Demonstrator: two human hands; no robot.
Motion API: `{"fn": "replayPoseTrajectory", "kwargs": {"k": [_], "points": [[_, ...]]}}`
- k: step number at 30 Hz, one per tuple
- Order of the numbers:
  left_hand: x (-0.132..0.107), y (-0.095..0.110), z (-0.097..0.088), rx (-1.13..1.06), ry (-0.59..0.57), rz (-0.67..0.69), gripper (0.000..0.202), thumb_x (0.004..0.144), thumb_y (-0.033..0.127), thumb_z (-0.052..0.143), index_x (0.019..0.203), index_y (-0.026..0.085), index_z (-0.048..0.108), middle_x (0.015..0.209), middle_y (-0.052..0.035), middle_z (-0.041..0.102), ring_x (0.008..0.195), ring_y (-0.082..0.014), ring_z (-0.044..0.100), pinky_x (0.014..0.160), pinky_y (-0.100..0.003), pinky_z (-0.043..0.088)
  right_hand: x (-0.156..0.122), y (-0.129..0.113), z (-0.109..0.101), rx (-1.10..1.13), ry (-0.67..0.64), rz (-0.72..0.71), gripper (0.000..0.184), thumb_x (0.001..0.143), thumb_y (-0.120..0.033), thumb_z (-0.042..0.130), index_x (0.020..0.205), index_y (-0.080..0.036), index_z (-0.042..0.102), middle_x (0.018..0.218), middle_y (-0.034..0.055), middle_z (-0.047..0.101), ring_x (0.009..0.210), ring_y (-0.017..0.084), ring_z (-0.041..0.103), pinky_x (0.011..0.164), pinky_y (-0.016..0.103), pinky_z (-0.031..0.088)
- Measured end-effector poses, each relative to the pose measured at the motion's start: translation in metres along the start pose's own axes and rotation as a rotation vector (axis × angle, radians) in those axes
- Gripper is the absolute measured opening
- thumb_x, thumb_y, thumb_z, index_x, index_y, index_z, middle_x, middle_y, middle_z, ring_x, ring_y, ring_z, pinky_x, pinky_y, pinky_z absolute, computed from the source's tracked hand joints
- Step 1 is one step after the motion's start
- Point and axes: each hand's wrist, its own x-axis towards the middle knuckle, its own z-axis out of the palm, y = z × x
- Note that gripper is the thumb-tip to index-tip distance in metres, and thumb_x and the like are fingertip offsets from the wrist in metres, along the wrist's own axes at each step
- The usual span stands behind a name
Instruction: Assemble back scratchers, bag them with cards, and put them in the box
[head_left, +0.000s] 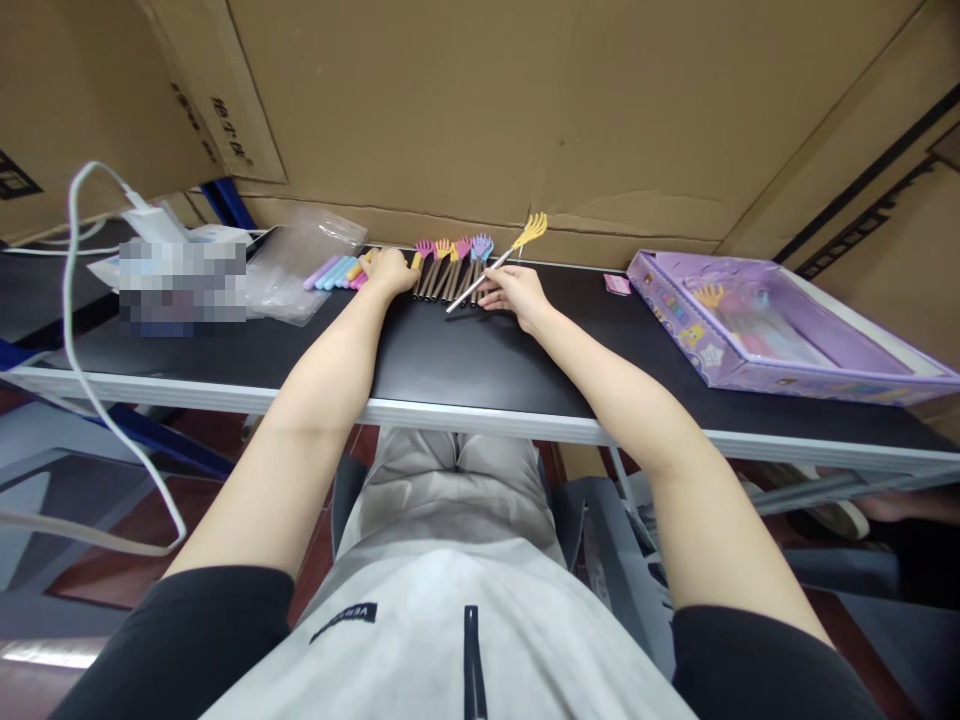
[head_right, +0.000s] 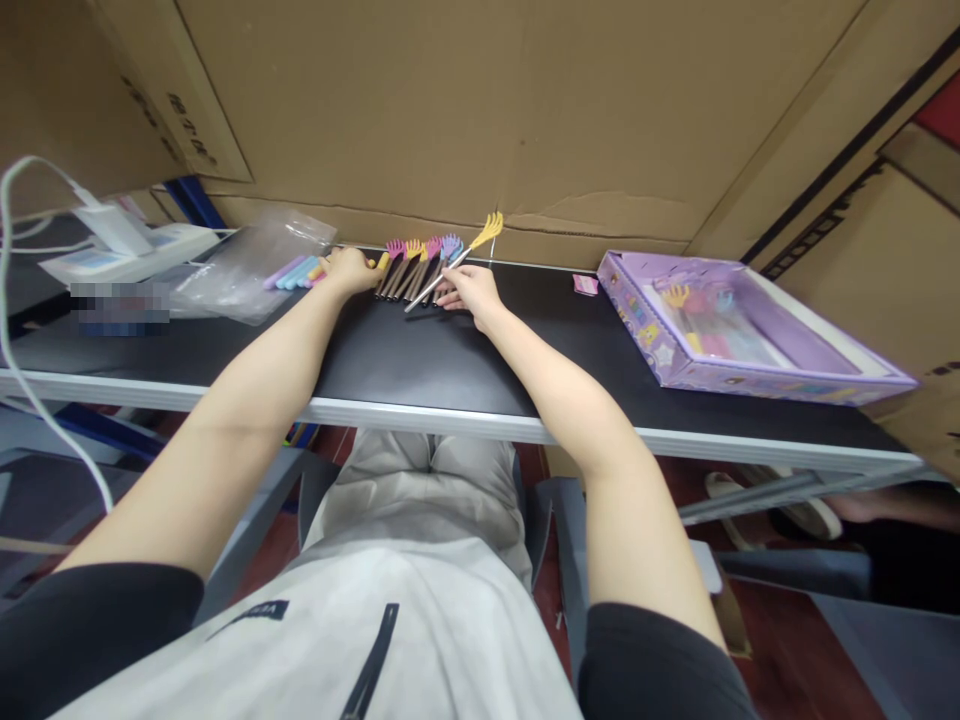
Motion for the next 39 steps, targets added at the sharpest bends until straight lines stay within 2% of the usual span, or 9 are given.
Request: {"fn": "replayPoseTrajectory", "kwargs": {"k": [4,8,13,16,21,28,33,39], "points": [[0.001,0.001,0.002,-0.031,0.023,0.008,0.046,0.087,0.033,0.061,0.127,0.014,0.073,0.149,-0.0239,0.064,0.147,-0.0441,0.048,0.126,-0.061,0.031,-0.002,-0.001,0.001,0.001,0.001,0.007,0.022,0.107,-0.019,0.06,0.085,-0.017,0.06,0.075,0.0012,0.073,0.049,0.006,0.065,0.055,0.015,0.056],[-0.004,0.006,-0.004,-0.056,0.049,0.022,0.041,0.094,0.038,0.055,0.124,0.015,0.074,0.15,-0.0229,0.063,0.148,-0.043,0.046,0.127,-0.059,0.03,-0.001,-0.001,0.0,0.001,0.012,0.006,0.022,0.106,-0.019,0.061,0.084,-0.017,0.061,0.077,0.0024,0.074,0.05,0.007,0.065,0.06,0.019,0.06],[-0.015,0.016,-0.012,-0.076,0.028,0.181,0.037,0.103,0.038,0.048,0.121,0.018,0.073,0.15,-0.0208,0.06,0.148,-0.0414,0.045,0.125,-0.058,0.032,0.003,-0.002,-0.004,0.027,0.032,-0.019,0.023,0.106,-0.017,0.06,0.083,-0.017,0.061,0.079,0.0027,0.073,0.051,0.009,0.066,0.063,0.024,0.063],[-0.019,0.022,-0.011,-0.062,0.009,0.272,0.033,0.103,0.031,0.051,0.124,0.019,0.072,0.151,-0.0191,0.06,0.149,-0.04,0.045,0.126,-0.055,0.032,0.007,-0.005,-0.01,0.049,0.068,-0.031,0.023,0.106,-0.016,0.057,0.083,-0.017,0.06,0.078,0.0017,0.071,0.051,0.008,0.065,0.061,0.022,0.061],[-0.025,0.03,-0.01,-0.009,-0.036,0.358,0.033,0.102,0.025,0.05,0.123,0.014,0.072,0.145,-0.0214,0.065,0.147,-0.0399,0.05,0.122,-0.053,0.035,0.012,-0.006,-0.02,0.081,0.118,-0.036,0.02,0.107,-0.015,0.054,0.087,-0.017,0.058,0.08,0.0006,0.071,0.052,0.007,0.065,0.057,0.018,0.056],[-0.031,0.033,-0.017,-0.034,-0.052,0.332,0.041,0.102,0.02,0.045,0.139,0.011,0.062,0.139,-0.0216,0.071,0.141,-0.037,0.058,0.122,-0.052,0.033,0.018,-0.002,-0.023,0.149,0.141,0.0,0.015,0.103,-0.013,0.055,0.089,-0.018,0.058,0.08,0.0011,0.07,0.061,0.01,0.07,0.073,0.027,0.065],[-0.027,0.03,-0.013,-0.079,-0.03,0.368,0.036,0.101,0.021,0.048,0.133,0.015,0.064,0.133,-0.0188,0.073,0.138,-0.0367,0.06,0.12,-0.053,0.034,0.026,0.0,-0.027,0.246,0.162,-0.005,0.018,0.103,-0.012,0.055,0.086,-0.018,0.055,0.076,0.0006,0.068,0.068,0.011,0.073,0.079,0.027,0.064],[-0.021,0.027,-0.007,-0.119,-0.016,0.402,0.028,0.1,0.019,0.05,0.124,0.018,0.065,0.129,-0.0165,0.075,0.134,-0.0358,0.062,0.117,-0.054,0.036,0.04,0.002,-0.039,0.395,0.323,-0.031,0.021,0.104,-0.011,0.054,0.084,-0.02,0.052,0.068,-0.0041,0.061,0.07,0.01,0.073,0.076,0.022,0.063]]}}
